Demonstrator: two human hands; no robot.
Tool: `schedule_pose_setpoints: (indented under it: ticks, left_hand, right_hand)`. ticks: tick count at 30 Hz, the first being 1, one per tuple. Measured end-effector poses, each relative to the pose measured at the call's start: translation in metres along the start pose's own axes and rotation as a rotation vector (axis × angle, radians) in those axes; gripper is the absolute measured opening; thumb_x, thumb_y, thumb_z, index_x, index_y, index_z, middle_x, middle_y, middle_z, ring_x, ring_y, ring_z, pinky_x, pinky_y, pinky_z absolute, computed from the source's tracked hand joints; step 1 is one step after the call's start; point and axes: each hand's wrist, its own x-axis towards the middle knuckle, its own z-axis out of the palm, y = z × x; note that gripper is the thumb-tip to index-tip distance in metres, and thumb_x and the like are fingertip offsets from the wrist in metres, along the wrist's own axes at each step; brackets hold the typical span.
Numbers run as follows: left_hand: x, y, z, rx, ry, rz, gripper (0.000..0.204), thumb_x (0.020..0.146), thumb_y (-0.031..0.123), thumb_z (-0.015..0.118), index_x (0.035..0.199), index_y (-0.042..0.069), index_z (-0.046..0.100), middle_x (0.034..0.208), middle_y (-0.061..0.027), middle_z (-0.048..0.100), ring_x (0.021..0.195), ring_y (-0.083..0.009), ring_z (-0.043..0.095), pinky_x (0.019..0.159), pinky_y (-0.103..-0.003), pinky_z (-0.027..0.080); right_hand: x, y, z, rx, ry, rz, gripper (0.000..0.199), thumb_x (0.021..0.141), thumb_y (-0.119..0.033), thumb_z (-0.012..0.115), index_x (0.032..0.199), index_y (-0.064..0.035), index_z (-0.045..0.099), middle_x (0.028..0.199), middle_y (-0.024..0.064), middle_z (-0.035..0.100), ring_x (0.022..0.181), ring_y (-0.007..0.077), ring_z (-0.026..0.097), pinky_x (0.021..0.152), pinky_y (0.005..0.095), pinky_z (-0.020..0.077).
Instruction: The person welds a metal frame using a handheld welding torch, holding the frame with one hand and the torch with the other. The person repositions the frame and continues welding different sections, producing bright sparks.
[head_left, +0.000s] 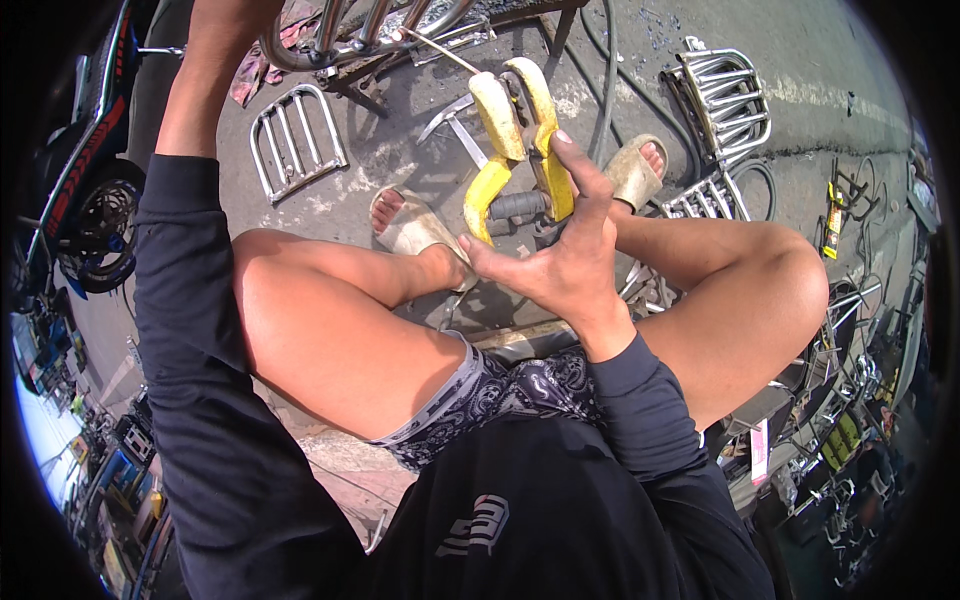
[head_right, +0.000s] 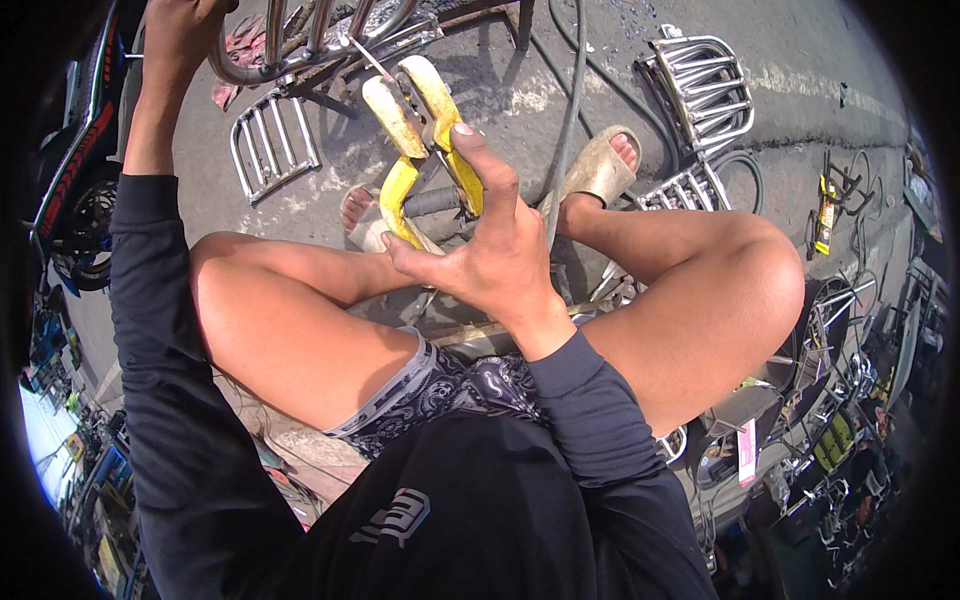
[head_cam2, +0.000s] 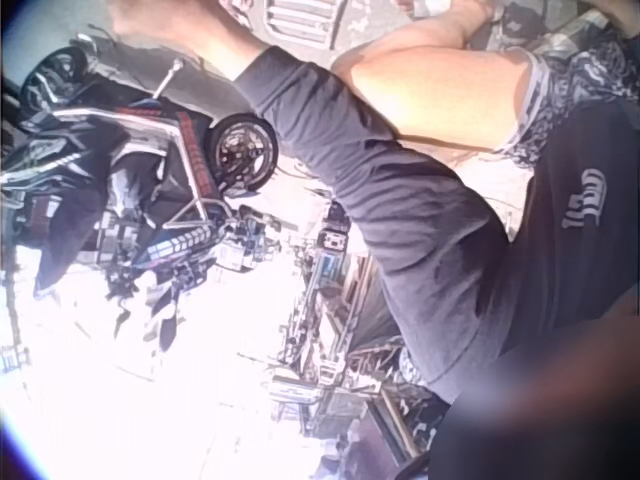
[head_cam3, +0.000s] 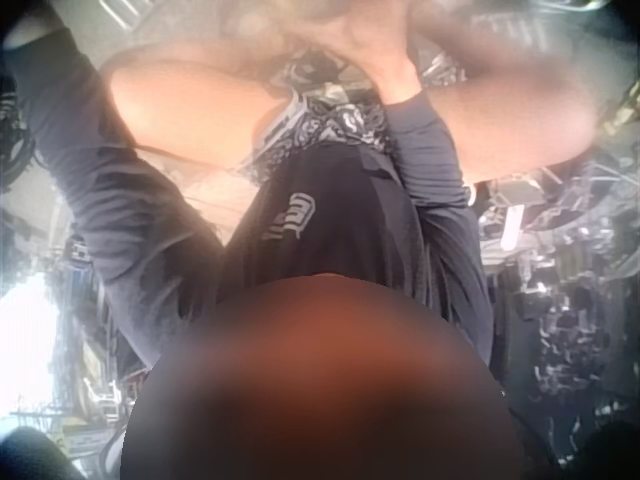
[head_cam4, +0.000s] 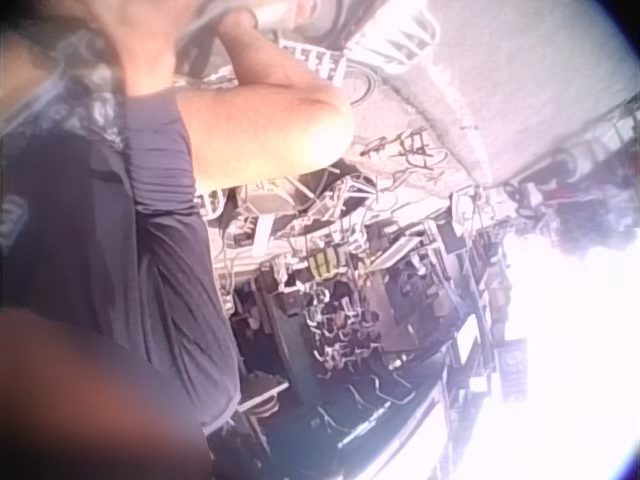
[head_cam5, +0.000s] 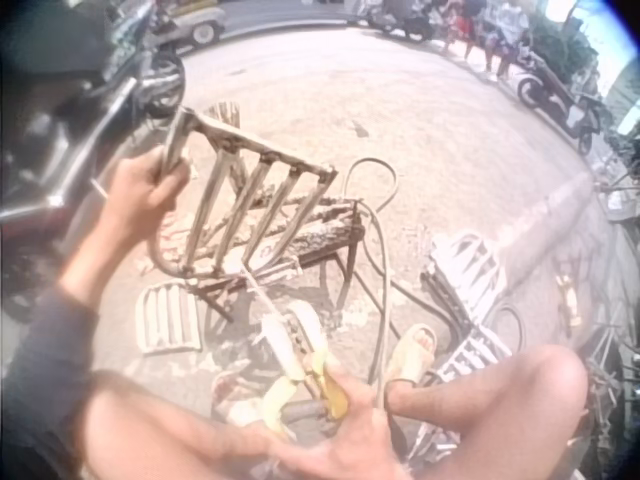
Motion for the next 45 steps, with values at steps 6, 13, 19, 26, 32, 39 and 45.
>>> schedule_pose_setpoints:
  ticks: [6, 13, 19, 26, 32, 39, 45]
  left_hand:
    - [0.007, -0.022, 0.001, 0.012, 0.037, -0.043, 0.03, 0.108, 0.023, 0.061, 0.085, 0.005, 0.066, 0.065, -0.0022, 0.065, 0.054, -0.0101, 0.06, 0.05, -0.029, 0.05]
    - [-0.001, -0.05, -0.004, -0.047, -0.003, -0.059, 0.055, 0.107, 0.055, 0.063, 0.108, 0.001, 0.074, 0.087, -0.008, 0.079, 0.079, -0.0172, 0.075, 0.074, -0.034, 0.057]
    - [-0.013, -0.054, -0.008, -0.2, -0.065, -0.044, 0.04, 0.109, 0.04, 0.064, 0.116, 0.002, 0.075, 0.103, -0.0122, 0.082, 0.098, -0.0231, 0.08, 0.084, -0.035, 0.058]
    - [-0.028, -0.044, -0.013, -0.446, -0.175, -0.081, 0.036, 0.109, 0.035, 0.067, 0.12, 0.001, 0.074, 0.104, -0.01, 0.082, 0.097, -0.0156, 0.076, 0.085, -0.031, 0.056]
    - [-0.028, -0.044, -0.007, -0.456, -0.191, -0.15, 0.036, 0.109, 0.033, 0.067, 0.115, -0.001, 0.072, 0.102, -0.01, 0.081, 0.09, -0.0137, 0.073, 0.08, -0.031, 0.055]
    - [-0.041, -0.035, 0.016, -0.382, 0.113, 0.013, 0.031, 0.11, 0.023, 0.063, 0.098, -0.003, 0.075, 0.089, -0.0114, 0.082, 0.084, -0.0176, 0.078, 0.081, -0.033, 0.058]
    - [-0.038, -0.035, 0.031, -0.294, 0.081, 0.074, 0.035, 0.11, 0.027, 0.063, 0.092, 0.0, 0.075, 0.076, -0.0086, 0.075, 0.07, -0.0149, 0.069, 0.069, -0.033, 0.053]
  right_hand:
    - [-0.011, -0.01, -0.023, -0.032, -0.005, 0.023, 0.118, 0.067, -0.022, 0.103, 0.156, -0.0069, 0.027, 0.139, 0.0259, 0.06, 0.125, 0.0324, 0.067, 0.105, 0.043, 0.0579]
    - [0.001, -0.029, -0.061, -0.012, 0.204, 0.045, 0.122, 0.068, -0.02, 0.102, 0.158, -0.0093, 0.021, 0.139, 0.0204, 0.054, 0.117, 0.0312, 0.068, 0.093, 0.0405, 0.0617]
    - [0.052, -0.078, -0.145, 0.105, 0.396, 0.178, 0.117, 0.078, -0.014, 0.095, 0.161, -0.013, 0.013, 0.121, 0.0165, 0.062, 0.091, 0.0183, 0.069, 0.073, 0.0275, 0.0585]
    - [0.086, -0.072, -0.165, 0.241, 0.58, 0.164, 0.108, 0.085, -0.026, 0.09, 0.161, -0.0102, 0.015, 0.103, 0.0157, 0.066, 0.07, 0.0151, 0.066, 0.062, 0.0261, 0.0559]
    - [0.071, -0.06, -0.156, 0.225, 0.499, 0.158, 0.12, 0.078, -0.029, 0.095, 0.162, -0.0136, 0.012, 0.125, 0.0179, 0.061, 0.099, 0.023, 0.07, 0.086, 0.0334, 0.0599]
    - [0.07, -0.052, -0.155, 0.169, 0.386, 0.042, 0.122, 0.075, -0.024, 0.099, 0.162, -0.0165, 0.013, 0.128, 0.0177, 0.059, 0.095, 0.0186, 0.069, 0.078, 0.0287, 0.0583]
    - [0.053, -0.057, -0.161, 0.119, 0.313, 0.024, 0.121, 0.073, -0.022, 0.1, 0.16, -0.0149, 0.015, 0.126, 0.0205, 0.063, 0.097, 0.019, 0.07, 0.077, 0.0282, 0.0593]
